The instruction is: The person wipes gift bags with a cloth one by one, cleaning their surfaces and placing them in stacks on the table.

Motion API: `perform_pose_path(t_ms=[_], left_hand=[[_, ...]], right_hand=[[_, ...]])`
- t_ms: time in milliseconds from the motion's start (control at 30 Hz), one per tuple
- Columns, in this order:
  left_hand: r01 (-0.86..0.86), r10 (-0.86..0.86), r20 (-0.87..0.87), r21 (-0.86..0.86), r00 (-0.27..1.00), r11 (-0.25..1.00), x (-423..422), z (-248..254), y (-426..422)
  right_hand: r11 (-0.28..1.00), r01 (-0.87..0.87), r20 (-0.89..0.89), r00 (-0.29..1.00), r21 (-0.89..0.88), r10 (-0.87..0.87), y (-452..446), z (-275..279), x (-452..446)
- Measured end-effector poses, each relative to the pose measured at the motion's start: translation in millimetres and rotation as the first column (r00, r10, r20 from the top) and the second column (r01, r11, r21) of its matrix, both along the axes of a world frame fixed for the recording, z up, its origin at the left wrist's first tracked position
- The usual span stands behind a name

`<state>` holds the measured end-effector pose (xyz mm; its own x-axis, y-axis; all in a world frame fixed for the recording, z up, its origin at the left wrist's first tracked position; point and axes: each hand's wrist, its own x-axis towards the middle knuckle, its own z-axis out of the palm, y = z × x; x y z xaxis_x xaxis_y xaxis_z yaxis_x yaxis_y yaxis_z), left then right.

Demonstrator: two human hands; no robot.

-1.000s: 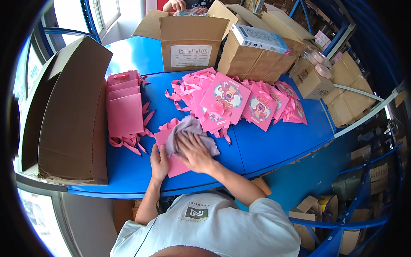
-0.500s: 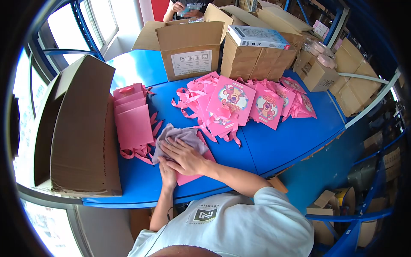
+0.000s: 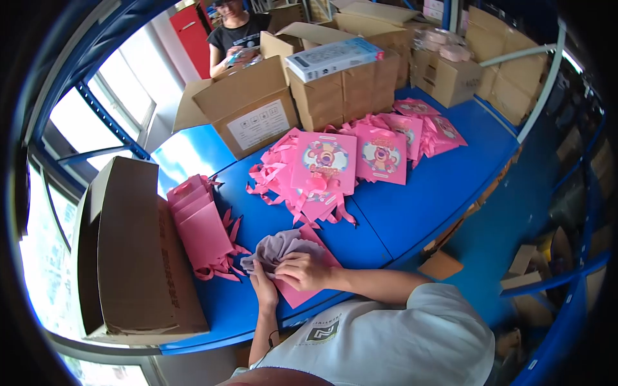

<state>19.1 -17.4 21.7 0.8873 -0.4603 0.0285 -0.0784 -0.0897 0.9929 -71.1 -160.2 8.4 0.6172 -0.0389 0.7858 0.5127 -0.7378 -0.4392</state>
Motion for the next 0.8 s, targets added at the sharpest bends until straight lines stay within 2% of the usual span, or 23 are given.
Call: perform_pose_path(t_ms=[133, 233, 267, 300, 333, 467, 500, 567, 633, 667, 700, 800], left_hand=[[-0.050, 0.055, 0.035, -0.137, 0.998, 0.989, -1.5, -0.5, -11.4], [-0.118, 0.128, 0.037, -0.200, 0.991, 0.973, -7.3, 3.1, -13.9], [-0.094, 0.101, 0.072, -0.097, 0.992, 0.991, -9.4, 6.1, -14.2], [-0.073, 0.071, 0.101, 0.009, 0.992, 0.997, -11.6, 8.0, -13.1], [-0.087, 0.085, 0.099, 0.023, 0.992, 0.996, -13.0, 9.3, -10.9], [0.090, -0.110, 0.036, 0.360, 0.993, 0.929, -8.2, 14.8, -6.3], [0.088, -0.108, 0.037, 0.365, 0.993, 0.927, -7.9, 12.0, -6.5], [-0.008, -0.043, 0.208, 0.236, 0.977, 0.972, -5.8, -3.9, -7.1], [-0.078, 0.044, 0.363, 0.082, 0.931, 0.994, -4.7, -17.9, -8.9], [-0.078, 0.042, 0.361, 0.084, 0.931, 0.993, -3.6, -21.0, -7.4], [-0.078, 0.028, 0.360, 0.126, 0.932, 0.989, -1.0, -22.8, -3.4], [-0.070, -0.019, 0.347, 0.242, 0.938, 0.968, 3.6, -29.6, 2.1]], right_hand=[[0.976, -0.011, -0.187, 0.981, 0.218, 0.052, -3.7, 1.4, -4.8], [0.978, 0.009, -0.103, 0.995, 0.209, 0.013, 0.3, 31.8, 1.0], [0.983, 0.185, -0.081, 0.979, -0.006, -0.185, -2.9, 42.1, 6.0], [0.910, 0.354, -0.018, 0.930, -0.214, -0.366, -3.8, 46.1, 8.1], [0.918, 0.340, -0.027, 0.935, -0.202, -0.352, -2.3, 43.8, 7.4], [0.903, 0.375, -0.105, 0.909, -0.211, -0.403, -3.6, 23.8, 12.1], [0.905, 0.373, -0.107, 0.910, -0.205, -0.400, -7.7, 14.8, 17.3], [0.979, 0.190, -0.203, 0.964, 0.073, -0.172, -17.1, -12.0, 31.1], [0.936, 0.008, -0.227, 0.971, 0.352, 0.077, -25.3, -28.2, 38.3], [0.935, 0.009, -0.228, 0.971, 0.353, 0.077, -27.3, -24.9, 37.7], [0.883, 0.080, -0.286, 0.956, 0.463, 0.064, -28.8, -21.3, 37.4], [0.638, 0.319, -0.459, 0.886, 0.700, 0.060, -34.6, -9.5, 32.8]])
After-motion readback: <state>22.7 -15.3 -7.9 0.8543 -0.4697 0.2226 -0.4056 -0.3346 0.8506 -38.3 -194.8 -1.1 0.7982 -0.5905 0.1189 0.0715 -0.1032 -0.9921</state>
